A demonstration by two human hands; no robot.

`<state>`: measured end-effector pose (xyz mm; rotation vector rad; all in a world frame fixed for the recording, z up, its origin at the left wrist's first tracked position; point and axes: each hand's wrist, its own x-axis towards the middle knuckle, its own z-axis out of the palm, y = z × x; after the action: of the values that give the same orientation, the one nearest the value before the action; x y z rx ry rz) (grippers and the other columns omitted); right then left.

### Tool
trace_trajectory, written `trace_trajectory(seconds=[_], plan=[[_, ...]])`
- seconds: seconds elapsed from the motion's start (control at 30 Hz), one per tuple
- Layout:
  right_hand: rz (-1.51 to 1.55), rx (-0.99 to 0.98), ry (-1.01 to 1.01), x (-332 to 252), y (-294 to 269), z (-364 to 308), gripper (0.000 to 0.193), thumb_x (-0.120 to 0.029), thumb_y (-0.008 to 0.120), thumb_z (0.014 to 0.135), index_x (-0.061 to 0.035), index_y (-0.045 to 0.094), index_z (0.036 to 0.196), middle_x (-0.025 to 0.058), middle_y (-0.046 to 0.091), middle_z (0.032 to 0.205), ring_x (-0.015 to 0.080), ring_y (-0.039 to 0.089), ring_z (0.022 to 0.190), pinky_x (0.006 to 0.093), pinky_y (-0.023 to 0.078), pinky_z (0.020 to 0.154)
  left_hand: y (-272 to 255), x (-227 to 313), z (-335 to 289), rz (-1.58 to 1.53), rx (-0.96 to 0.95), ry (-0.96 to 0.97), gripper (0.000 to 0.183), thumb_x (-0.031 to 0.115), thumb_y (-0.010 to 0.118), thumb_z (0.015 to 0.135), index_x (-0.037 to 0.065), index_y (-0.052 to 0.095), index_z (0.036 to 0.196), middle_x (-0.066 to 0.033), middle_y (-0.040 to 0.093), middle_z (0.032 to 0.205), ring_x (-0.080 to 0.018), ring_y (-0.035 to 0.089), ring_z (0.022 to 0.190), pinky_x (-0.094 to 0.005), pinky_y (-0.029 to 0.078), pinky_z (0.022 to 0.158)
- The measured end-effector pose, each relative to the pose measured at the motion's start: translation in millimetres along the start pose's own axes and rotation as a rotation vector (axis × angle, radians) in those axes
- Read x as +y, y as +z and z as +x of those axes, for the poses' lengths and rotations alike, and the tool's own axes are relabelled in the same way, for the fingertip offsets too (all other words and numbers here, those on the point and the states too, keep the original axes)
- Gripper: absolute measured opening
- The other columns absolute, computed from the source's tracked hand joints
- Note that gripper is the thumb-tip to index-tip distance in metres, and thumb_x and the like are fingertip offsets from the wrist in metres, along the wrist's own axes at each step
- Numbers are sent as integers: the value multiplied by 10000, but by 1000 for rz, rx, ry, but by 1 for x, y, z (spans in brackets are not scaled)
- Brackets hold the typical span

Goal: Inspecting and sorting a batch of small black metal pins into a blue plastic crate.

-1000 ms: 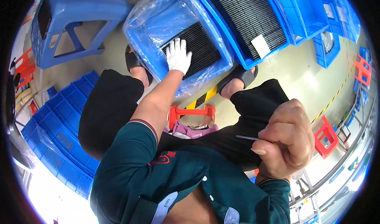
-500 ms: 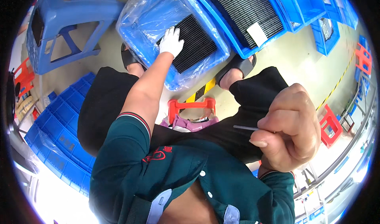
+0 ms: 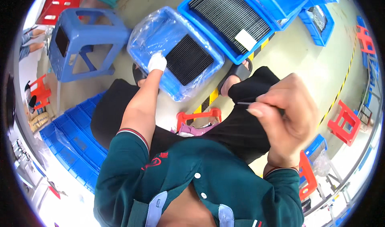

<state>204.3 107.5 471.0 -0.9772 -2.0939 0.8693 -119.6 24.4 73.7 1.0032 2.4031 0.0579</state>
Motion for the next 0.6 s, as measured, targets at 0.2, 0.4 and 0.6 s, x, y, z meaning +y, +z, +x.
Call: trace_trajectory(seconds=[0.2,0.4,0.6], plan=[[65,-86,122,42,2,-45,163,-45,783,645,-49,639,721,65,572,686,221,571,647,319,448,578,-49,53,7,-29,242,103,407,273,554,847,130,611,1225,-166,622,1159,-337,590,1087,-446,466,940],[80,-111,88,63,-2,-48,193,-117,800,650,-73,626,720,48,580,689,251,565,652,349,443,580,-62,158,31,22,238,381,380,284,594,827,104,645,1158,-160,639,1133,-331,608,1046,-433,476,923],[-12,-288,5,71,-8,-52,256,-180,808,616,-95,613,758,44,548,695,236,547,644,352,425,562,-55,237,65,110,52,390,546,320,632,819,116,532,1315,-149,585,1234,-324,548,1157,-428,445,981]])
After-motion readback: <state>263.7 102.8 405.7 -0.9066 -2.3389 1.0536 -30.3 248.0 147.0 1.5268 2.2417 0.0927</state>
